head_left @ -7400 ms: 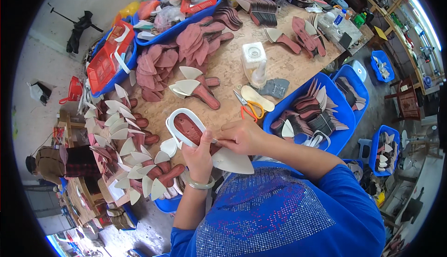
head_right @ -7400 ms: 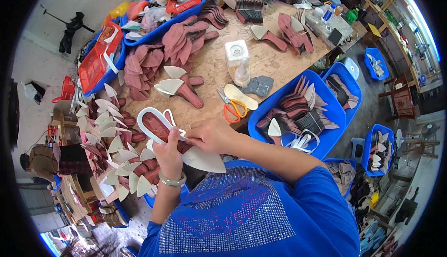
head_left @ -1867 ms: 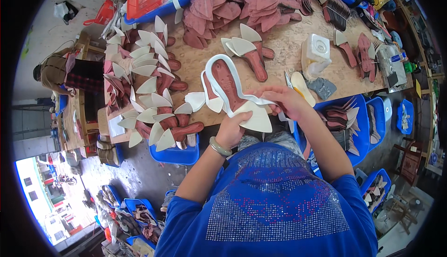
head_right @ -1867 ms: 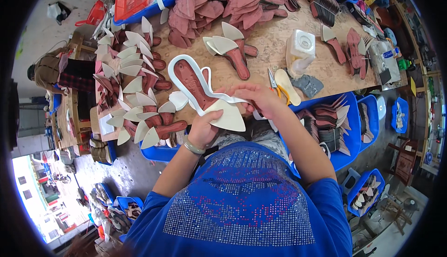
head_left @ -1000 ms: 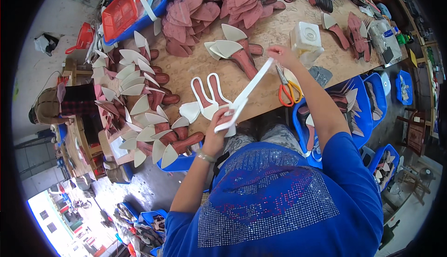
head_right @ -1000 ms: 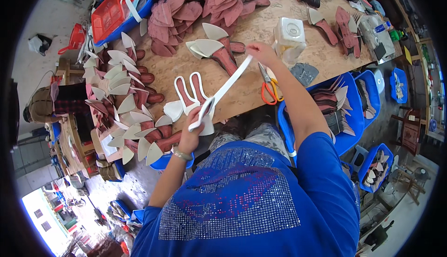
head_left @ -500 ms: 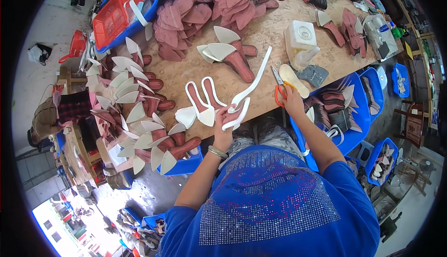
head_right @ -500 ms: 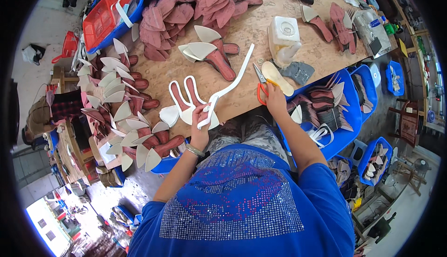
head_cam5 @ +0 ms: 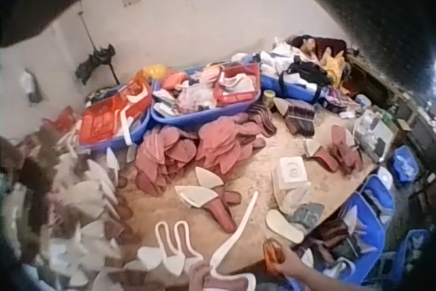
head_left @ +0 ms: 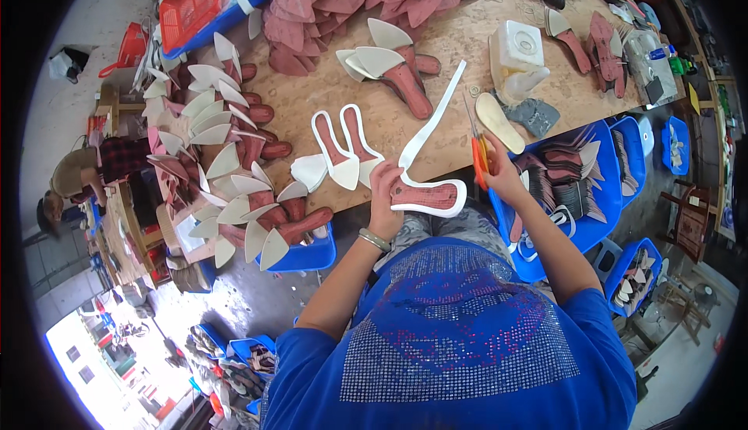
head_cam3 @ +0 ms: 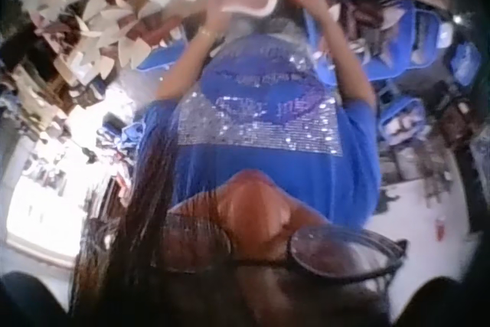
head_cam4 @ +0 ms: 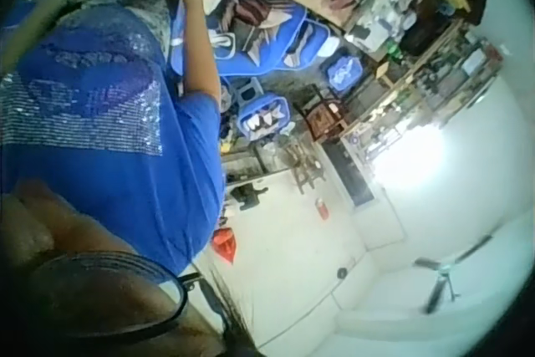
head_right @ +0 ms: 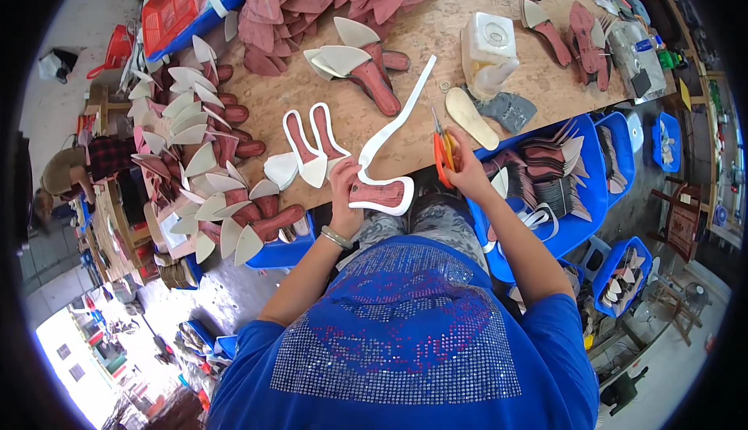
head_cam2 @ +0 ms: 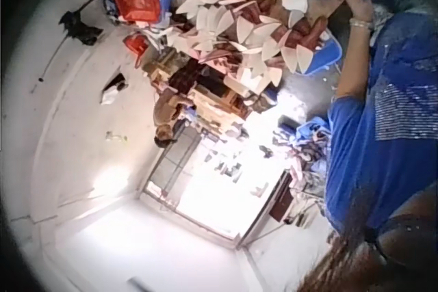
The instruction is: The person assembles white slipper soles by attaching white straps to the edges. They pick up a sole, position the strap, and press it into place, repeating this process for multiple units. The finished slippers are placed into a blue bin on the table.
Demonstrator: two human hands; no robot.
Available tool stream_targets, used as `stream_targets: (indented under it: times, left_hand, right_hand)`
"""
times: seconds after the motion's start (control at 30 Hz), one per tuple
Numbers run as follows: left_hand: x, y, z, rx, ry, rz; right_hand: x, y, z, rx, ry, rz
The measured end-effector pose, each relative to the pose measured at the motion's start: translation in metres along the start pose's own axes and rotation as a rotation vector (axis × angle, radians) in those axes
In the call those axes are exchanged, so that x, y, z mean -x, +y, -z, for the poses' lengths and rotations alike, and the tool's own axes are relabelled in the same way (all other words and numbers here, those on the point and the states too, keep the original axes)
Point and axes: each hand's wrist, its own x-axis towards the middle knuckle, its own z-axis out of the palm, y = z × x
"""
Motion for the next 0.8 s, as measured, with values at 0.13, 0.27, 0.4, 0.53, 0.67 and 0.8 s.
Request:
stream_targets:
  times: [0.13,0.27,0.4,0.53,0.67,0.8]
  left_hand:
    - [0.009,-0.007,-0.005,-0.032,0.03,0.035]
    - [0.014,-0.01,-0.009,-0.067,0.015,0.031]
    - [0.017,-0.007,-0.011,-0.072,-0.025,0.046]
    - [0.019,-0.004,-0.012,-0.04,-0.052,0.013]
    - [0.021,-0.011,-0.013,0.064,-0.037,0.07]
    - [0.02,-0.026,-0.005,0.216,-0.059,0.238]
  right_hand:
    - [0.037,-0.011,0.002,-0.054,-0.305,-0.15]
    - [0.044,-0.001,-0.019,0.181,-0.451,-0.084]
    - [0.039,-0.023,-0.037,0.288,-0.5,-0.081]
    - [0.032,-0.02,-0.043,0.323,-0.512,-0.04]
    - [0.026,-0.022,-0.048,0.368,-0.485,-0.034]
    - [0.024,-0.026,-0.044,0.211,-0.436,-0.274]
